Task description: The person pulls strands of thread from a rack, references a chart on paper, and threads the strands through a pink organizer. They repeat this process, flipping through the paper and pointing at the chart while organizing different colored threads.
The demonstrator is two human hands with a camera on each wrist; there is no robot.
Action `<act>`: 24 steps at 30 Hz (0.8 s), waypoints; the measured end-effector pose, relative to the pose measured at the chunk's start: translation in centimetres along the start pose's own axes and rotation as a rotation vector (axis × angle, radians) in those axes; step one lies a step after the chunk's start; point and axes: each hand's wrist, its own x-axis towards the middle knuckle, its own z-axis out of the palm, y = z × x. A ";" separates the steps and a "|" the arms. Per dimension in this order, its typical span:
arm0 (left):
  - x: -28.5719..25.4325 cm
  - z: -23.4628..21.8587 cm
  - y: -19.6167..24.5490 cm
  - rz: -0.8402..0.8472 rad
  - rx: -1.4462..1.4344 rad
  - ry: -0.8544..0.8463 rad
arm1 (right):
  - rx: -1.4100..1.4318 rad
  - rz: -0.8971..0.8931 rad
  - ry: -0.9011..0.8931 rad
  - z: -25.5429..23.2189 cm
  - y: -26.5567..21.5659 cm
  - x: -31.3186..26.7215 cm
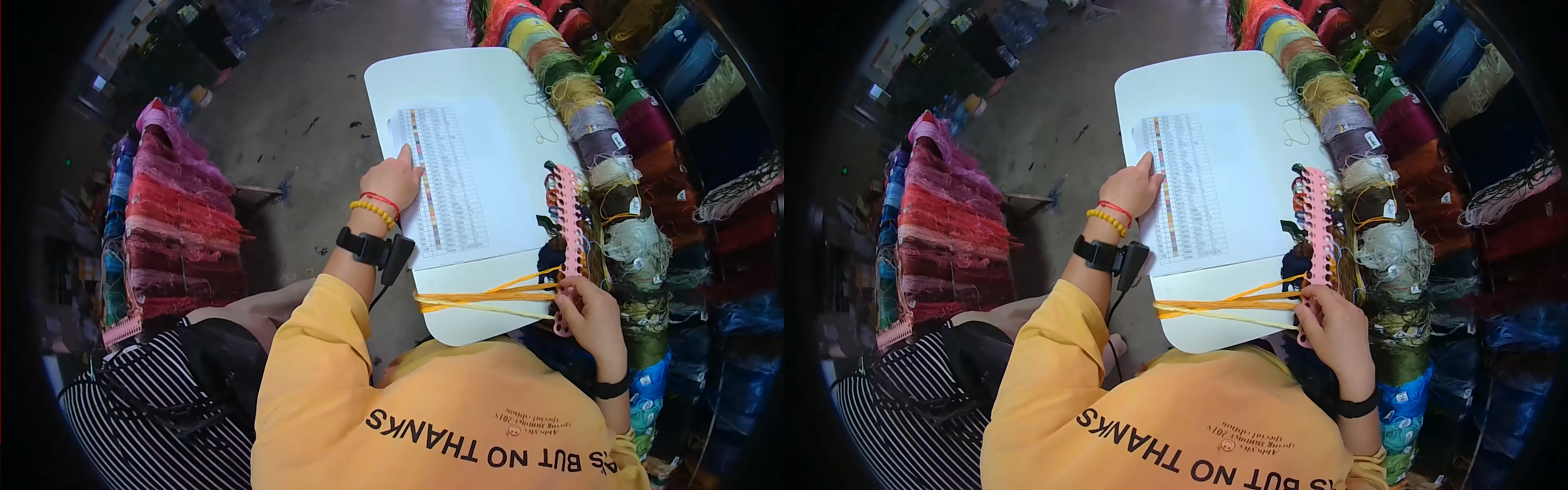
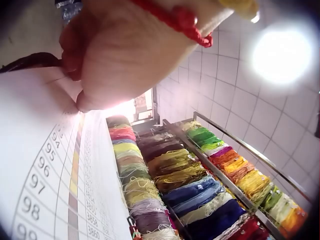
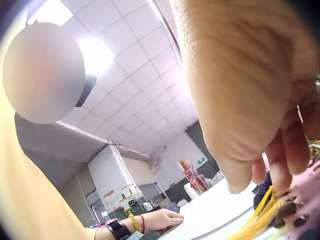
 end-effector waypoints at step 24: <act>1.7 -2.0 1.7 -0.012 0.174 -0.212 | -0.127 -0.415 -0.178 -3.2 -6.2 6.8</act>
